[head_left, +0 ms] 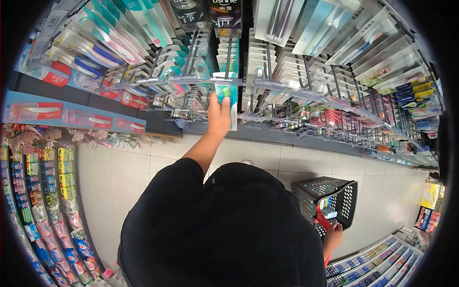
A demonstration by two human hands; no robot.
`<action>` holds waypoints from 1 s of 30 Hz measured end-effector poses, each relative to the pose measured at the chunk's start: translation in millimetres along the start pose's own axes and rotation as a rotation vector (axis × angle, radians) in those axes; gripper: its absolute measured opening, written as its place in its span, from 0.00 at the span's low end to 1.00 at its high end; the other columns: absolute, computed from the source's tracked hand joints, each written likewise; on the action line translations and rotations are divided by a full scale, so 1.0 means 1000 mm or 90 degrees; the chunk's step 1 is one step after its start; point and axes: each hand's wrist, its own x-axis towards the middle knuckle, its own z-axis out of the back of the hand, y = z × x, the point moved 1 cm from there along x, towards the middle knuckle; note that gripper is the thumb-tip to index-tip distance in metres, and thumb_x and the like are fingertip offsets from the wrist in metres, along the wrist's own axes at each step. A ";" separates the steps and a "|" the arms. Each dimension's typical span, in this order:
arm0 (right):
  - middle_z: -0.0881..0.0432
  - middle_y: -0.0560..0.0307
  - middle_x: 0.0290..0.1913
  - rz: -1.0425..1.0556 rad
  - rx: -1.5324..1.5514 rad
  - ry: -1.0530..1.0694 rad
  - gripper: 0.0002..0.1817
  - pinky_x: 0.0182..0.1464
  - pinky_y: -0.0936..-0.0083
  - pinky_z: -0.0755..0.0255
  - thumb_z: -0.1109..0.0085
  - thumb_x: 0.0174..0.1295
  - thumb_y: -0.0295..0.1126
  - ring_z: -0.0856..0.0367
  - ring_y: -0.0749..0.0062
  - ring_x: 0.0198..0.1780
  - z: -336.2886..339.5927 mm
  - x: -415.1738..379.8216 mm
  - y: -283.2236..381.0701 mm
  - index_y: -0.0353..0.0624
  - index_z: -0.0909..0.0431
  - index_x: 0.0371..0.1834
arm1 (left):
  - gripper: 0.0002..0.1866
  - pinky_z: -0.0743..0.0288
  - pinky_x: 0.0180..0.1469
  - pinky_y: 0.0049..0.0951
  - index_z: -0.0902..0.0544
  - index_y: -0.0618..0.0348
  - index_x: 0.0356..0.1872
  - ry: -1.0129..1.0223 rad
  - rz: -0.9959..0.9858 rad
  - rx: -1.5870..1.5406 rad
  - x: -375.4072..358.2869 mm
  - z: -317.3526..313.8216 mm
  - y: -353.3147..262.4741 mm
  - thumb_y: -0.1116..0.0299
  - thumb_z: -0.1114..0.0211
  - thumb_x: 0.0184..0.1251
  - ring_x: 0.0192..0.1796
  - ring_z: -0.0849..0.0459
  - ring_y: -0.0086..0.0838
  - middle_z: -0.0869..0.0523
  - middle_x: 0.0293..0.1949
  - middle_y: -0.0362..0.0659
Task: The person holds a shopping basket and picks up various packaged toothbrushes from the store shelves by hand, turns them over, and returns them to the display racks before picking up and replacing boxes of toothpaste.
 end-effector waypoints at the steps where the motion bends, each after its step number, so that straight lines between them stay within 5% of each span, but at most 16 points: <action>1: 0.17 0.49 0.31 0.003 -0.005 -0.007 0.21 0.32 0.55 0.29 0.51 0.62 0.52 0.20 0.48 0.33 0.001 -0.001 0.001 0.44 0.19 0.33 | 0.14 0.32 0.48 0.27 0.33 0.62 0.53 0.004 0.004 0.007 0.000 -0.001 0.001 0.66 0.49 0.71 0.43 0.24 0.28 0.21 0.41 0.44; 3: 0.17 0.48 0.30 0.004 -0.017 -0.014 0.22 0.32 0.54 0.29 0.51 0.62 0.52 0.20 0.48 0.33 0.001 0.001 0.002 0.44 0.19 0.32 | 0.18 0.31 0.50 0.33 0.34 0.63 0.57 0.010 0.010 0.020 0.001 -0.002 0.005 0.66 0.49 0.70 0.44 0.22 0.36 0.21 0.43 0.50; 18: 0.18 0.51 0.26 -0.027 -0.048 -0.040 0.23 0.27 0.55 0.31 0.48 0.60 0.54 0.20 0.50 0.28 -0.001 0.001 0.006 0.45 0.19 0.25 | 0.19 0.32 0.51 0.32 0.35 0.64 0.58 -0.018 0.017 -0.077 0.001 -0.010 0.009 0.66 0.50 0.71 0.46 0.23 0.34 0.22 0.45 0.50; 24: 0.17 0.51 0.28 -0.064 -0.069 0.005 0.22 0.30 0.56 0.29 0.49 0.61 0.53 0.19 0.50 0.31 0.011 -0.001 0.018 0.45 0.18 0.28 | 0.20 0.32 0.49 0.34 0.35 0.64 0.58 -0.016 0.002 0.007 0.009 -0.008 0.018 0.64 0.50 0.71 0.45 0.22 0.41 0.21 0.43 0.53; 27: 0.18 0.51 0.24 -0.039 -0.070 -0.038 0.22 0.26 0.55 0.31 0.47 0.59 0.54 0.20 0.50 0.27 0.001 0.000 0.008 0.46 0.19 0.24 | 0.17 0.31 0.47 0.27 0.33 0.63 0.53 -0.015 -0.012 0.010 0.015 -0.008 0.016 0.61 0.49 0.72 0.42 0.25 0.25 0.22 0.42 0.45; 30: 0.18 0.51 0.25 -0.043 -0.071 -0.035 0.22 0.27 0.55 0.30 0.47 0.59 0.53 0.20 0.50 0.28 0.005 -0.002 0.012 0.46 0.18 0.25 | 0.17 0.31 0.46 0.29 0.31 0.64 0.53 0.020 0.066 0.057 0.024 -0.008 0.023 0.63 0.48 0.71 0.42 0.24 0.27 0.21 0.39 0.46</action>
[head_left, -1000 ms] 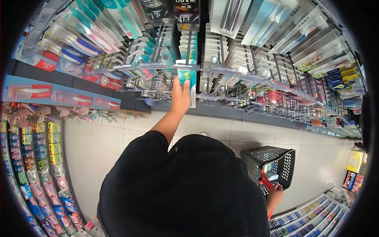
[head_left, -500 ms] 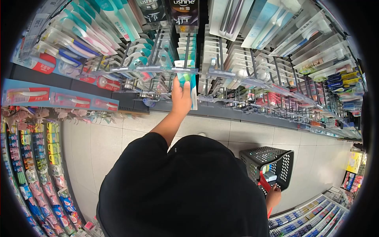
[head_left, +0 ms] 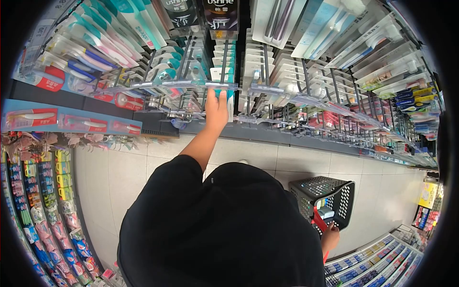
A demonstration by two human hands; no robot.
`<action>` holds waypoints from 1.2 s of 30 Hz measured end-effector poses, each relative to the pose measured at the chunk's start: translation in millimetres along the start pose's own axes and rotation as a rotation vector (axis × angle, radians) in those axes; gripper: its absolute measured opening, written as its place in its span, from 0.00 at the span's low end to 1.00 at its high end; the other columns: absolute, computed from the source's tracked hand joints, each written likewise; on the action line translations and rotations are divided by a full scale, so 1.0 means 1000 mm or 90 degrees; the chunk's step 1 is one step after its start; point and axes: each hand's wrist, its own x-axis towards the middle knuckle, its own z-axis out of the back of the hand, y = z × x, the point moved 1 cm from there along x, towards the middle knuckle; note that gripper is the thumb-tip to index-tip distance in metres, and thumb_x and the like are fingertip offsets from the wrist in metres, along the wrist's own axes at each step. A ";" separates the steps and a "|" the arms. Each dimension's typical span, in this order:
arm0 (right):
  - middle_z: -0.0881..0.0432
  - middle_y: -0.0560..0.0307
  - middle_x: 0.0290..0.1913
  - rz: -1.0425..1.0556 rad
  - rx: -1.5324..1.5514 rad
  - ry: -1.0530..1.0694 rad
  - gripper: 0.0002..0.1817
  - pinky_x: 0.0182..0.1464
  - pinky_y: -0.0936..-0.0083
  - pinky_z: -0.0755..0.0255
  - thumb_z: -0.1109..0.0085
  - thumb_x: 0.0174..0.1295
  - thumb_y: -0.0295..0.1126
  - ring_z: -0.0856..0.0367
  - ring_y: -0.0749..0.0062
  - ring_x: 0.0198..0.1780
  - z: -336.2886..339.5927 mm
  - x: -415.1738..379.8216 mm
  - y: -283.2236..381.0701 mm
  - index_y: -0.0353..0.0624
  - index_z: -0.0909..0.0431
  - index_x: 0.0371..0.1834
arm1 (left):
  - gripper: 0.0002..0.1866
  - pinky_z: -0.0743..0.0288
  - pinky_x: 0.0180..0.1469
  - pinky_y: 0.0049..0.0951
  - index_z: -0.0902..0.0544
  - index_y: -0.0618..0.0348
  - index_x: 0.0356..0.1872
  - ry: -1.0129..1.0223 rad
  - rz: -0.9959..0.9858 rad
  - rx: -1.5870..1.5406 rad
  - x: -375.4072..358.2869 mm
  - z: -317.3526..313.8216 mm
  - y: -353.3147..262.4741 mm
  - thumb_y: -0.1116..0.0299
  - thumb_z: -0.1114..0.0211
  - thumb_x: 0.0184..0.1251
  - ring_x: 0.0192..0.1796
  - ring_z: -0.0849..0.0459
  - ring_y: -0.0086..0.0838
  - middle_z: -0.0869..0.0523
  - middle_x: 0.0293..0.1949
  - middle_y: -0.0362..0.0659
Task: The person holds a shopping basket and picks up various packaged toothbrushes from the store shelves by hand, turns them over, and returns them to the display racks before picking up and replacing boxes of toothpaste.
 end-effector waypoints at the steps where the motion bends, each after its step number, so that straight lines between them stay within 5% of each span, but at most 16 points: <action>1: 0.18 0.51 0.25 -0.001 0.001 0.003 0.22 0.27 0.55 0.30 0.47 0.59 0.53 0.20 0.50 0.28 0.000 0.000 0.000 0.46 0.18 0.25 | 0.16 0.31 0.47 0.32 0.31 0.64 0.53 -0.004 0.000 0.011 0.004 -0.001 0.001 0.63 0.49 0.71 0.43 0.23 0.33 0.21 0.40 0.49; 3: 0.17 0.51 0.26 -0.005 -0.002 0.008 0.21 0.28 0.55 0.29 0.47 0.59 0.53 0.19 0.50 0.29 0.001 0.000 0.001 0.46 0.18 0.26 | 0.16 0.31 0.48 0.38 0.31 0.64 0.52 -0.013 0.001 0.033 0.012 -0.004 0.001 0.65 0.49 0.70 0.44 0.22 0.45 0.21 0.42 0.54; 6: 0.17 0.51 0.27 -0.012 -0.013 0.013 0.21 0.29 0.54 0.29 0.48 0.59 0.53 0.19 0.50 0.30 0.003 0.001 0.003 0.46 0.17 0.28 | 0.15 0.30 0.48 0.36 0.30 0.63 0.52 -0.022 -0.085 -0.004 0.025 -0.009 -0.007 0.67 0.48 0.69 0.44 0.21 0.43 0.21 0.42 0.53; 10: 0.17 0.51 0.28 -0.009 -0.014 0.019 0.21 0.30 0.54 0.28 0.48 0.59 0.53 0.19 0.50 0.31 0.003 0.002 0.002 0.46 0.17 0.29 | 0.15 0.31 0.43 0.30 0.28 0.62 0.51 -0.041 -0.044 -0.026 0.032 -0.013 -0.008 0.64 0.45 0.68 0.38 0.25 0.28 0.22 0.35 0.45; 11: 0.16 0.51 0.28 -0.009 -0.012 0.020 0.21 0.30 0.54 0.28 0.48 0.59 0.52 0.18 0.50 0.31 0.003 0.002 0.002 0.46 0.17 0.30 | 0.17 0.30 0.43 0.32 0.27 0.63 0.50 -0.076 -0.036 -0.046 0.031 -0.014 -0.012 0.63 0.41 0.65 0.37 0.23 0.32 0.20 0.35 0.46; 14: 0.16 0.52 0.29 -0.006 -0.015 0.022 0.21 0.30 0.54 0.28 0.48 0.59 0.52 0.18 0.51 0.32 0.003 0.002 0.003 0.46 0.17 0.29 | 0.20 0.30 0.47 0.36 0.27 0.63 0.51 0.003 0.002 0.223 0.030 -0.018 0.033 0.62 0.37 0.61 0.42 0.21 0.40 0.19 0.39 0.50; 15: 0.16 0.52 0.29 -0.010 -0.015 0.022 0.21 0.30 0.54 0.28 0.48 0.59 0.52 0.18 0.51 0.32 0.003 0.002 0.004 0.46 0.17 0.29 | 0.29 0.35 0.57 0.39 0.33 0.67 0.58 0.008 -0.001 0.213 0.017 -0.017 0.018 0.63 0.36 0.59 0.53 0.26 0.48 0.24 0.50 0.58; 18: 0.16 0.52 0.29 -0.020 -0.014 0.016 0.20 0.31 0.54 0.28 0.48 0.59 0.52 0.18 0.51 0.32 0.004 0.001 0.006 0.46 0.17 0.29 | 0.33 0.40 0.62 0.41 0.41 0.72 0.62 -0.041 -0.019 0.245 -0.018 -0.031 0.020 0.66 0.38 0.60 0.62 0.36 0.56 0.40 0.62 0.65; 21: 0.16 0.51 0.30 -0.019 -0.015 0.012 0.20 0.31 0.54 0.27 0.48 0.59 0.52 0.18 0.51 0.32 0.002 0.001 0.004 0.46 0.17 0.30 | 0.39 0.42 0.65 0.41 0.49 0.72 0.65 0.055 -0.075 0.239 -0.054 -0.038 0.009 0.66 0.37 0.59 0.62 0.38 0.59 0.48 0.64 0.67; 23: 0.16 0.51 0.31 -0.013 -0.023 0.033 0.20 0.31 0.54 0.27 0.48 0.59 0.52 0.18 0.51 0.33 -0.001 0.004 0.000 0.46 0.17 0.31 | 0.34 0.42 0.64 0.42 0.44 0.71 0.63 0.133 -0.088 0.225 -0.077 -0.042 -0.011 0.66 0.39 0.60 0.62 0.37 0.57 0.41 0.62 0.65; 25: 0.16 0.51 0.31 -0.008 -0.008 0.024 0.20 0.31 0.54 0.27 0.48 0.59 0.52 0.18 0.51 0.33 0.000 0.003 -0.002 0.47 0.17 0.32 | 0.28 0.37 0.60 0.43 0.36 0.67 0.60 0.289 -0.154 0.203 -0.097 -0.054 -0.001 0.65 0.41 0.62 0.58 0.31 0.53 0.30 0.56 0.61; 26: 0.16 0.51 0.31 -0.008 0.003 0.021 0.20 0.31 0.54 0.27 0.48 0.59 0.52 0.18 0.51 0.33 -0.001 0.001 0.000 0.47 0.17 0.32 | 0.21 0.31 0.53 0.43 0.31 0.62 0.55 0.435 -0.031 0.077 -0.103 -0.058 -0.002 0.65 0.42 0.63 0.52 0.24 0.48 0.22 0.48 0.54; 29: 0.16 0.53 0.31 -0.013 0.042 0.049 0.19 0.31 0.56 0.28 0.48 0.59 0.52 0.18 0.52 0.33 -0.006 0.002 -0.005 0.48 0.18 0.33 | 0.17 0.28 0.50 0.39 0.27 0.59 0.52 0.767 0.003 0.111 -0.112 -0.061 -0.021 0.61 0.44 0.66 0.48 0.21 0.44 0.19 0.45 0.49; 32: 0.17 0.55 0.33 0.039 0.104 0.048 0.20 0.33 0.58 0.28 0.48 0.59 0.53 0.19 0.54 0.35 0.000 0.001 -0.010 0.49 0.18 0.35 | 0.17 0.28 0.50 0.39 0.25 0.57 0.51 0.851 -0.119 0.209 -0.124 -0.070 -0.024 0.60 0.45 0.66 0.48 0.21 0.44 0.19 0.44 0.49; 36: 0.20 0.55 0.32 0.072 0.434 0.037 0.14 0.34 0.71 0.30 0.40 0.57 0.38 0.22 0.66 0.34 -0.009 0.001 -0.039 0.39 0.22 0.40 | 0.17 0.28 0.50 0.40 0.25 0.57 0.50 0.927 -0.144 0.212 -0.133 -0.091 -0.025 0.60 0.44 0.65 0.49 0.21 0.44 0.19 0.44 0.48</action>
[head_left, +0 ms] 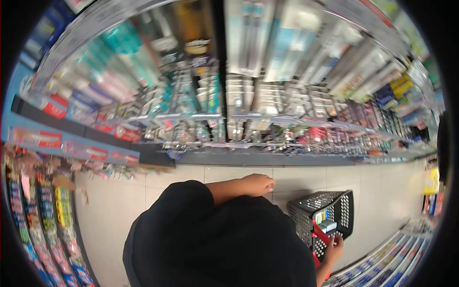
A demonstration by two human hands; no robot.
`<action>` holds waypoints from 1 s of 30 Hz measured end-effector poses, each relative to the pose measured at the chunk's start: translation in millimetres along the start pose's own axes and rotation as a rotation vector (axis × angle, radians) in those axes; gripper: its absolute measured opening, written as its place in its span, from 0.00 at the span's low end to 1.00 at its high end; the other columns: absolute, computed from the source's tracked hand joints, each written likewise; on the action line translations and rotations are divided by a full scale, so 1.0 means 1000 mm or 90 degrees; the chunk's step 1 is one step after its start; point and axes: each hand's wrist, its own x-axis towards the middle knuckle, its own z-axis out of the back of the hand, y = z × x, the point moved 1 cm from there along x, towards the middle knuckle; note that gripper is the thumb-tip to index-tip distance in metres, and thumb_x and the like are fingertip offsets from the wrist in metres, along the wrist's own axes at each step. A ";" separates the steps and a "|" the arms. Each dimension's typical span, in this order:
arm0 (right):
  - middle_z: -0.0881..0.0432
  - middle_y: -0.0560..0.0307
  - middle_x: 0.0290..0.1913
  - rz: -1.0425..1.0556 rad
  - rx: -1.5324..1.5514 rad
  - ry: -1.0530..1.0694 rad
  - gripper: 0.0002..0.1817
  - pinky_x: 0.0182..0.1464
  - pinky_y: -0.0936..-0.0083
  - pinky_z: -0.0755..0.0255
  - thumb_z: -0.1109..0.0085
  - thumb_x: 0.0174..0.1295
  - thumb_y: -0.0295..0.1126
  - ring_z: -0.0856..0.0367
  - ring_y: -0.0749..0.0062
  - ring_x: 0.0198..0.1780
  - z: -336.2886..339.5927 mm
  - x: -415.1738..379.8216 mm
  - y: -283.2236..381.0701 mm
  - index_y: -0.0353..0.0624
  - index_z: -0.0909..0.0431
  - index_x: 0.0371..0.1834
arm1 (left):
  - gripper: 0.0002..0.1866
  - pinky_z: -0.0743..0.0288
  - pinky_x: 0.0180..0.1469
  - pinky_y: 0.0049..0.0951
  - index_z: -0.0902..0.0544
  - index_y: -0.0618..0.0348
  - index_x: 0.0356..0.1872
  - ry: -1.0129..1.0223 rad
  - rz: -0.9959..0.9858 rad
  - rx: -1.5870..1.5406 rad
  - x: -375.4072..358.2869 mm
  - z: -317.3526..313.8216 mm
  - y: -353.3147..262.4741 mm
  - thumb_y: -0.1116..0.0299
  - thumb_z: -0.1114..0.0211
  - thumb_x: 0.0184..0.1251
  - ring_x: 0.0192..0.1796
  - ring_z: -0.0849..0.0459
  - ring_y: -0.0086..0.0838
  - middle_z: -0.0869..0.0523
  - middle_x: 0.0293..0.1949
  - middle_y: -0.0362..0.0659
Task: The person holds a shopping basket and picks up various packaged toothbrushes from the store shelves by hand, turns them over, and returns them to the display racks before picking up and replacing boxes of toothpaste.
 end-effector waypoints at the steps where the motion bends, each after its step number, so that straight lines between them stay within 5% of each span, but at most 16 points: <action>1: 0.24 0.56 0.31 0.013 0.026 -0.005 0.13 0.34 0.75 0.31 0.39 0.55 0.31 0.26 0.71 0.33 0.007 -0.004 -0.002 0.35 0.23 0.40 | 0.17 0.28 0.50 0.40 0.25 0.57 0.50 0.003 -0.008 0.026 0.006 -0.002 -0.004 0.60 0.44 0.65 0.49 0.21 0.43 0.19 0.45 0.48; 4: 0.23 0.50 0.32 0.118 -0.112 -0.026 0.15 0.36 0.67 0.30 0.36 0.53 0.34 0.26 0.59 0.32 0.031 -0.019 -0.012 0.36 0.23 0.39 | 0.17 0.28 0.51 0.40 0.25 0.57 0.50 0.026 -0.053 0.041 0.030 -0.006 -0.014 0.60 0.44 0.65 0.49 0.21 0.43 0.19 0.45 0.48; 6: 0.22 0.47 0.32 0.033 -0.128 -0.010 0.18 0.37 0.63 0.30 0.35 0.51 0.39 0.24 0.52 0.33 0.041 -0.030 -0.020 0.36 0.22 0.37 | 0.17 0.28 0.51 0.40 0.25 0.57 0.50 0.046 -0.073 0.046 0.045 -0.014 -0.025 0.60 0.44 0.65 0.50 0.21 0.43 0.19 0.45 0.48; 10: 0.19 0.47 0.29 -0.106 -0.148 0.005 0.24 0.36 0.63 0.28 0.35 0.46 0.51 0.20 0.51 0.32 0.035 -0.031 -0.035 0.37 0.20 0.28 | 0.18 0.28 0.51 0.39 0.25 0.57 0.52 0.074 -0.102 0.065 0.069 -0.030 -0.048 0.59 0.43 0.64 0.50 0.21 0.43 0.19 0.46 0.48; 13: 0.19 0.49 0.26 -0.133 -0.129 -0.063 0.25 0.33 0.64 0.28 0.34 0.43 0.55 0.19 0.55 0.31 0.042 -0.028 -0.012 0.40 0.18 0.26 | 0.19 0.28 0.52 0.38 0.25 0.58 0.52 0.151 -0.108 0.096 0.081 -0.048 -0.073 0.59 0.42 0.64 0.50 0.21 0.43 0.18 0.45 0.48; 16: 0.18 0.50 0.26 -0.154 -0.129 0.018 0.24 0.36 0.65 0.26 0.35 0.45 0.53 0.18 0.57 0.30 0.052 -0.021 -0.008 0.40 0.17 0.29 | 0.20 0.28 0.51 0.38 0.25 0.58 0.52 0.212 -0.139 0.117 0.107 -0.066 -0.091 0.58 0.41 0.63 0.49 0.21 0.43 0.18 0.45 0.48; 25: 0.17 0.52 0.25 -0.141 -0.118 0.097 0.34 0.34 0.64 0.26 0.42 0.46 0.66 0.17 0.57 0.30 0.067 0.012 -0.014 0.43 0.17 0.34 | 0.20 0.27 0.49 0.37 0.26 0.58 0.52 0.192 -0.204 0.121 0.150 -0.093 -0.169 0.58 0.41 0.63 0.48 0.20 0.43 0.18 0.43 0.49; 30: 0.17 0.50 0.28 -0.009 -0.148 0.245 0.32 0.37 0.62 0.25 0.37 0.44 0.63 0.17 0.54 0.33 0.087 0.034 -0.020 0.42 0.20 0.35 | 0.22 0.26 0.48 0.36 0.29 0.55 0.56 0.266 -0.233 0.081 0.168 -0.135 -0.192 0.59 0.41 0.64 0.46 0.19 0.42 0.22 0.49 0.50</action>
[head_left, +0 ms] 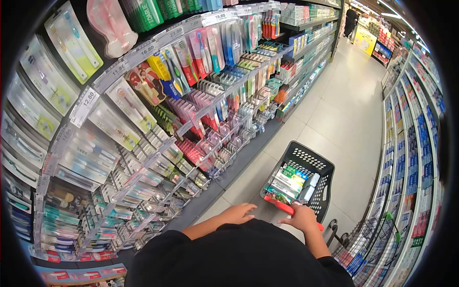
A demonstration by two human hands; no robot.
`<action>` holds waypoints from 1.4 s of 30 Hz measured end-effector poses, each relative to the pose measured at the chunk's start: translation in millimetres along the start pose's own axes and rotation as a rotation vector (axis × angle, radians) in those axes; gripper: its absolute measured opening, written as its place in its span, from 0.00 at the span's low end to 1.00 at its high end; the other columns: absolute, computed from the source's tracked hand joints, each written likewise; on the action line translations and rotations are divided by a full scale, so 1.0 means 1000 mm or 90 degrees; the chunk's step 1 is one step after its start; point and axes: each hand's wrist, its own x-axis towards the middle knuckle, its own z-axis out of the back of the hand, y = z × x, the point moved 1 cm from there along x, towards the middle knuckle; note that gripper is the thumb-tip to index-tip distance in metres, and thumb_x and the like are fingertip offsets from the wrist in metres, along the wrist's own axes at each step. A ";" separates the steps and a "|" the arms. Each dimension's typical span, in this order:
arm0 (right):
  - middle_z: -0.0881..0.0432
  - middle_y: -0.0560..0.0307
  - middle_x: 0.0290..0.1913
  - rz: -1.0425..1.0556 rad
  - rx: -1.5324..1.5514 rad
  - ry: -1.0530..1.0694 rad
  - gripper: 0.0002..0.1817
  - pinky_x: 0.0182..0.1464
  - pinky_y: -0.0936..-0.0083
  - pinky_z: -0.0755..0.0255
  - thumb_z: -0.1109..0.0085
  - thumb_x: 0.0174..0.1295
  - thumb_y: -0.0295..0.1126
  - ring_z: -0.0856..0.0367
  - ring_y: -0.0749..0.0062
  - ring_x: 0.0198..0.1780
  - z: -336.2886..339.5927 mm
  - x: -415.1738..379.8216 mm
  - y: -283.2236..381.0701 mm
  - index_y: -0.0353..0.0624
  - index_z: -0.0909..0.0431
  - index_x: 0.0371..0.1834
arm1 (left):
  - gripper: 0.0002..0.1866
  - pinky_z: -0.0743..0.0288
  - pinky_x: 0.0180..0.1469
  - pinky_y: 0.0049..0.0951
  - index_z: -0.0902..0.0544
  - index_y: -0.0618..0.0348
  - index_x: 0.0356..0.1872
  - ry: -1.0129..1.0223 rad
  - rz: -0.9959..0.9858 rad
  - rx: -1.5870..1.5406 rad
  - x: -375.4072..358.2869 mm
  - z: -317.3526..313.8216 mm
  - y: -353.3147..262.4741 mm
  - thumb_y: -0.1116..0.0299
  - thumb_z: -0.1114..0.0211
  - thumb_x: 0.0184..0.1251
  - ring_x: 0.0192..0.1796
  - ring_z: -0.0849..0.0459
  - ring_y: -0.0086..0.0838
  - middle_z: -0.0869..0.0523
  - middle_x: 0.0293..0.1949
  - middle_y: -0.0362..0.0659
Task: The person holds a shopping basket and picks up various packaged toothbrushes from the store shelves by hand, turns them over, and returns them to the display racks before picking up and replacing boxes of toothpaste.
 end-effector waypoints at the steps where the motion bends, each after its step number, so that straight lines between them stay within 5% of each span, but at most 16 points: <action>1: 0.17 0.49 0.29 0.003 -0.005 0.019 0.31 0.38 0.61 0.25 0.36 0.44 0.61 0.17 0.53 0.33 0.003 0.006 -0.005 0.42 0.20 0.35 | 0.23 0.29 0.53 0.37 0.30 0.58 0.58 0.046 0.041 0.002 0.009 0.004 -0.018 0.60 0.40 0.64 0.53 0.23 0.42 0.24 0.52 0.51; 8: 0.16 0.47 0.34 -0.077 0.033 0.040 0.23 0.43 0.61 0.25 0.34 0.46 0.52 0.18 0.52 0.39 0.012 0.038 -0.024 0.42 0.18 0.35 | 0.33 0.40 0.65 0.43 0.37 0.57 0.64 -0.167 -0.251 0.150 0.082 -0.019 -0.069 0.66 0.35 0.56 0.65 0.36 0.46 0.35 0.63 0.51; 20: 0.17 0.45 0.32 -0.059 0.046 -0.025 0.25 0.41 0.61 0.25 0.34 0.46 0.54 0.18 0.51 0.36 0.040 0.096 -0.070 0.41 0.18 0.33 | 0.44 0.39 0.63 0.49 0.46 0.45 0.70 -0.022 -0.202 0.221 0.188 -0.019 -0.056 0.64 0.31 0.51 0.67 0.42 0.49 0.41 0.63 0.53; 29: 0.18 0.47 0.26 -0.119 0.077 -0.047 0.23 0.36 0.64 0.26 0.32 0.43 0.54 0.18 0.52 0.31 0.080 0.146 -0.110 0.45 0.17 0.29 | 0.46 0.40 0.66 0.43 0.50 0.46 0.72 0.190 -0.359 0.189 0.275 0.028 -0.046 0.63 0.32 0.54 0.69 0.43 0.49 0.48 0.68 0.55; 33: 0.20 0.50 0.20 -0.137 0.069 -0.073 0.25 0.30 0.65 0.27 0.33 0.41 0.58 0.20 0.54 0.26 0.090 0.167 -0.128 0.45 0.16 0.27 | 0.43 0.39 0.65 0.38 0.49 0.51 0.72 0.262 -0.314 0.061 0.298 0.066 -0.036 0.65 0.34 0.56 0.65 0.35 0.49 0.43 0.68 0.56; 36: 0.20 0.50 0.21 -0.145 0.065 -0.142 0.25 0.30 0.66 0.28 0.31 0.40 0.56 0.20 0.54 0.25 0.096 0.178 -0.136 0.43 0.17 0.26 | 0.37 0.34 0.62 0.40 0.41 0.55 0.68 0.179 -0.240 -0.029 0.317 0.058 0.015 0.63 0.36 0.57 0.62 0.31 0.45 0.31 0.62 0.53; 42: 0.19 0.53 0.23 -0.186 0.201 -0.193 0.22 0.31 0.71 0.28 0.32 0.46 0.49 0.20 0.66 0.26 0.097 0.207 -0.178 0.39 0.18 0.29 | 0.28 0.27 0.49 0.33 0.33 0.56 0.62 -0.019 -0.046 -0.176 0.301 0.105 0.062 0.67 0.37 0.60 0.48 0.21 0.32 0.27 0.54 0.48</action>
